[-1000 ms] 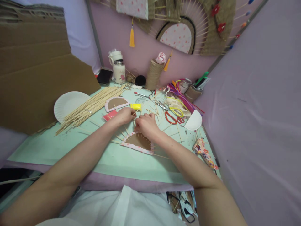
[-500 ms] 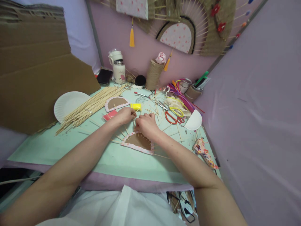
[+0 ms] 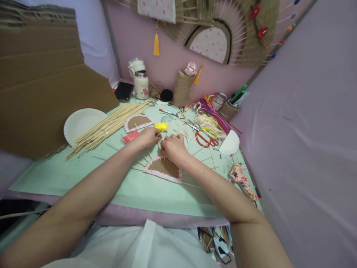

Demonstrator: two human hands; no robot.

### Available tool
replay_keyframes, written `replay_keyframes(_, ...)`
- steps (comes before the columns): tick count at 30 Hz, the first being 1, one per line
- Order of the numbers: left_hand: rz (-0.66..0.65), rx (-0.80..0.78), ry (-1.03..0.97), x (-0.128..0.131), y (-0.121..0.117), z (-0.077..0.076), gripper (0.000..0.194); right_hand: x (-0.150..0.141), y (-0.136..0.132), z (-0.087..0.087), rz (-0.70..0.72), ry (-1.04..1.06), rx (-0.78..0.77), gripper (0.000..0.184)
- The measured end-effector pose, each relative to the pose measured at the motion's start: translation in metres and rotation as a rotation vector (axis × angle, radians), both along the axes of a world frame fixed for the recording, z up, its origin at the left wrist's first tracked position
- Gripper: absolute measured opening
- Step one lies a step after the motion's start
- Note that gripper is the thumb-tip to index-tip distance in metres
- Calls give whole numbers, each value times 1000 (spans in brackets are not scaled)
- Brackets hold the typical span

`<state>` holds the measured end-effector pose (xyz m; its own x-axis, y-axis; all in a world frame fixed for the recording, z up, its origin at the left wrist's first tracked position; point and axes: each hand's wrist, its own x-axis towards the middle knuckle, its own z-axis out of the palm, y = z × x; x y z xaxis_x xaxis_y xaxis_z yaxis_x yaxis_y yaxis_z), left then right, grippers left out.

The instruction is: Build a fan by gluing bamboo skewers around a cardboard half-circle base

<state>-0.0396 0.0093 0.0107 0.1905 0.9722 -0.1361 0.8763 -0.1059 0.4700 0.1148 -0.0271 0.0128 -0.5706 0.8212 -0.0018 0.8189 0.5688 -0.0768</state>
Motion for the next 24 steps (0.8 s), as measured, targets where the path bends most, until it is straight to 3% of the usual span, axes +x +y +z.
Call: replay_keyframes(24, -9, 37, 12, 0, -2, 2, 20, -1, -2, 2, -2, 21, 5, 14)
